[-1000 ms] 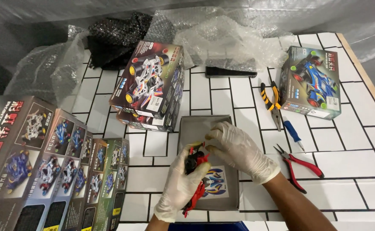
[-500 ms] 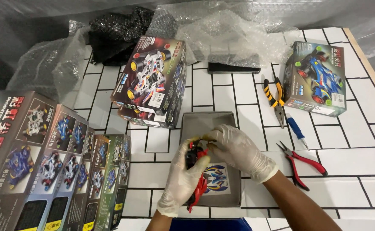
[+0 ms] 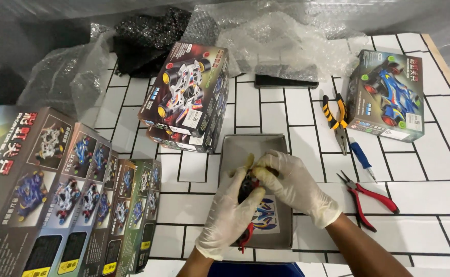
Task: Assembling a plastic toy car by fitting internal components like the motor and gears into the chassis.
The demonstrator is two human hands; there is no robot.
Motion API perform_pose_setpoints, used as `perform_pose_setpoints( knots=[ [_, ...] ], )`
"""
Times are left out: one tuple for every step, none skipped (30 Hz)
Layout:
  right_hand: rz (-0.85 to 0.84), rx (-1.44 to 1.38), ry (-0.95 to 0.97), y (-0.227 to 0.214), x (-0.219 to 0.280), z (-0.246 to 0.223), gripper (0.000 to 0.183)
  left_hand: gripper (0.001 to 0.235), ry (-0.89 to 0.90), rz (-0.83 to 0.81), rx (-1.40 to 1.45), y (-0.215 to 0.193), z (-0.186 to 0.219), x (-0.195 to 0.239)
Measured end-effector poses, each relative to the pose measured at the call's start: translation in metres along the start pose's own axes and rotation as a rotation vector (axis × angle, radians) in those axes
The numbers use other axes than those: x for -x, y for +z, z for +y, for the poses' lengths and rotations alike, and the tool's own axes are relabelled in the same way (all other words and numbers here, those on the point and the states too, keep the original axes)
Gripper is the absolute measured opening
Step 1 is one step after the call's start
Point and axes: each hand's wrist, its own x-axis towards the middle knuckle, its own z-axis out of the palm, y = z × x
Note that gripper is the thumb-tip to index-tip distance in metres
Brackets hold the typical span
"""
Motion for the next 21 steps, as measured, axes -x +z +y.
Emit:
perform_pose_setpoints(
  knots=[
    [0.002,-0.002,0.002,0.0,0.001,0.0,0.043,0.053,-0.002,-0.002,-0.001,0.002,-0.003,0.0],
    [-0.003,-0.042,-0.002,0.0,0.002,0.0,0.043,0.053,-0.02,0.002,0.1,0.003,-0.005,0.001],
    [-0.008,-0.083,-0.007,0.001,0.002,0.0,0.042,0.052,-0.037,0.009,0.2,0.004,-0.008,0.002],
    [-0.007,-0.086,-0.007,0.0,0.003,0.001,0.042,0.052,-0.038,0.008,0.197,0.004,-0.004,0.001],
    [0.013,-0.059,0.033,0.0,0.003,0.001,0.036,0.05,-0.084,-0.001,0.215,0.003,-0.001,0.0],
    [0.033,-0.033,0.073,-0.001,0.003,0.001,0.029,0.048,-0.131,-0.01,0.232,0.002,0.003,0.0],
    [0.035,-0.034,0.072,-0.001,0.003,0.001,0.029,0.048,-0.13,-0.011,0.23,0.002,-0.001,-0.001],
    [0.061,-0.018,0.038,-0.001,0.002,0.001,0.017,0.052,-0.087,0.003,0.08,0.001,-0.004,-0.001],
    [0.086,-0.003,0.004,0.0,0.003,0.0,0.007,0.056,-0.045,0.018,-0.069,0.001,-0.008,-0.001],
    [0.088,-0.004,0.004,0.0,0.003,0.002,0.007,0.056,-0.044,0.017,-0.071,-0.001,-0.003,-0.002],
    [0.11,0.033,-0.039,0.001,0.003,0.003,0.005,0.046,-0.107,0.009,-0.111,-0.003,0.003,-0.003],
    [0.132,0.07,-0.081,0.002,0.003,0.005,0.009,0.037,-0.17,0.001,-0.15,-0.005,0.008,-0.004],
    [0.134,0.071,-0.082,0.0,0.002,0.004,0.009,0.037,-0.168,0.001,-0.151,-0.007,0.004,-0.004],
    [0.137,0.127,-0.158,-0.003,0.001,0.004,0.011,0.044,-0.142,-0.014,-0.196,-0.008,0.001,-0.005],
    [0.139,0.183,-0.234,-0.005,0.0,0.004,0.014,0.052,-0.116,-0.027,-0.241,-0.009,-0.003,-0.005],
    [0.14,0.185,-0.234,-0.005,0.0,0.015,0.014,0.052,-0.115,-0.027,-0.241,-0.009,-0.005,-0.005],
    [0.127,0.326,-0.188,-0.006,-0.001,0.027,0.014,0.057,-0.145,-0.012,-0.229,-0.009,-0.007,-0.005],
    [0.114,0.466,-0.141,-0.007,-0.001,0.039,0.018,0.064,-0.175,0.004,-0.217,-0.008,-0.009,-0.005],
    [0.112,0.466,-0.143,-0.008,-0.001,0.038,0.018,0.064,-0.175,0.006,-0.216,-0.008,-0.01,-0.005],
    [0.099,0.405,-0.14,-0.009,-0.001,0.037,0.025,0.061,-0.143,0.029,-0.247,-0.007,-0.011,-0.005],
    [0.086,0.345,-0.137,-0.01,0.0,0.036,0.034,0.059,-0.112,0.05,-0.278,-0.006,-0.012,-0.005]
  ],
)
